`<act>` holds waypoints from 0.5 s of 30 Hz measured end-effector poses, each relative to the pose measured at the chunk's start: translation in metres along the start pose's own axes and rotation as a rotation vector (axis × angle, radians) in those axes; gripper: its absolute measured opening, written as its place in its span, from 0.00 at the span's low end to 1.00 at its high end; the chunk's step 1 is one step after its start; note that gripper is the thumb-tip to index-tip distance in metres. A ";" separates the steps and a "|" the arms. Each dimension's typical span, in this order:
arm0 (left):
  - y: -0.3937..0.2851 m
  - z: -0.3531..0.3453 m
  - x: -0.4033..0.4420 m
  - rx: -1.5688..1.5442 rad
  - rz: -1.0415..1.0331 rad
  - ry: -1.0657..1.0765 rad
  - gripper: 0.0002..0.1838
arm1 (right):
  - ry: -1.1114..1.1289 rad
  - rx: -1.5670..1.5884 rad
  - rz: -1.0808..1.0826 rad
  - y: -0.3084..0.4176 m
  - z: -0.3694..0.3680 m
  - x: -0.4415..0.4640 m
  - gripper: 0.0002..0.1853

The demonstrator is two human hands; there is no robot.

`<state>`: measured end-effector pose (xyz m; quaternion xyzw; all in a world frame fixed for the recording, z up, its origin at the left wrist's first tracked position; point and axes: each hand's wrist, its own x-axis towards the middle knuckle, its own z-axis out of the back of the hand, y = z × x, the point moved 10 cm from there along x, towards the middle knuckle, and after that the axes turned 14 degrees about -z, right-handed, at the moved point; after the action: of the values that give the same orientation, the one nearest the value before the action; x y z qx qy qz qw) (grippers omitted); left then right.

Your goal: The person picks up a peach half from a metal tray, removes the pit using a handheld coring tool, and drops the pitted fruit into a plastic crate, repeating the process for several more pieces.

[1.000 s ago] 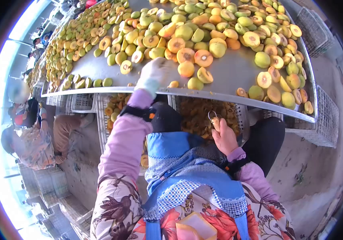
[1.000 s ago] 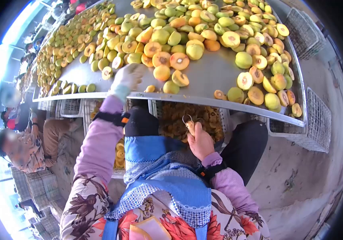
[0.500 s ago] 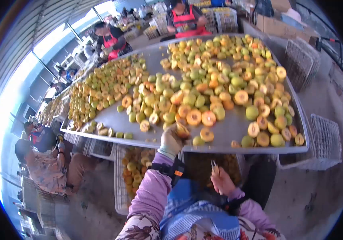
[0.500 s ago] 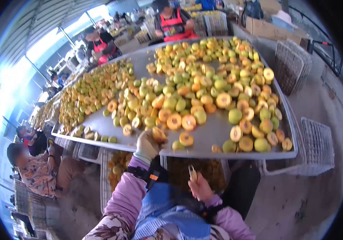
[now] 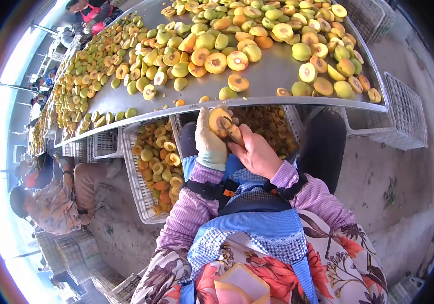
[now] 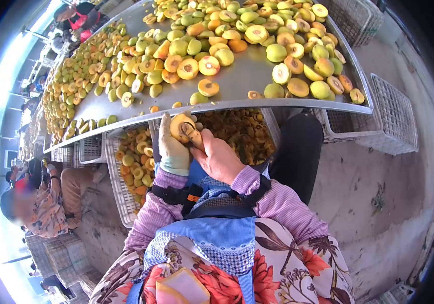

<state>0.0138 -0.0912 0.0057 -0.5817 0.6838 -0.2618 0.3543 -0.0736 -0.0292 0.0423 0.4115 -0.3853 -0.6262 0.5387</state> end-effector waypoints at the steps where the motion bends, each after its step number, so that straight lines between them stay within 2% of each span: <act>1: 0.001 -0.001 0.001 0.002 -0.008 -0.001 0.26 | -0.003 -0.002 -0.007 -0.002 0.001 0.001 0.14; 7: 0.000 -0.008 0.000 -0.001 -0.125 0.025 0.27 | -0.002 -0.012 -0.083 -0.006 0.002 0.002 0.13; 10: -0.005 -0.010 0.002 0.156 -0.178 0.025 0.25 | -0.032 0.000 -0.103 -0.006 0.001 0.002 0.13; 15: -0.010 -0.017 -0.004 0.178 -0.222 -0.008 0.25 | -0.061 -0.034 -0.088 -0.009 0.002 0.003 0.15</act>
<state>0.0071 -0.0900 0.0244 -0.6211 0.5880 -0.3567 0.3759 -0.0790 -0.0309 0.0345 0.3996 -0.3726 -0.6678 0.5055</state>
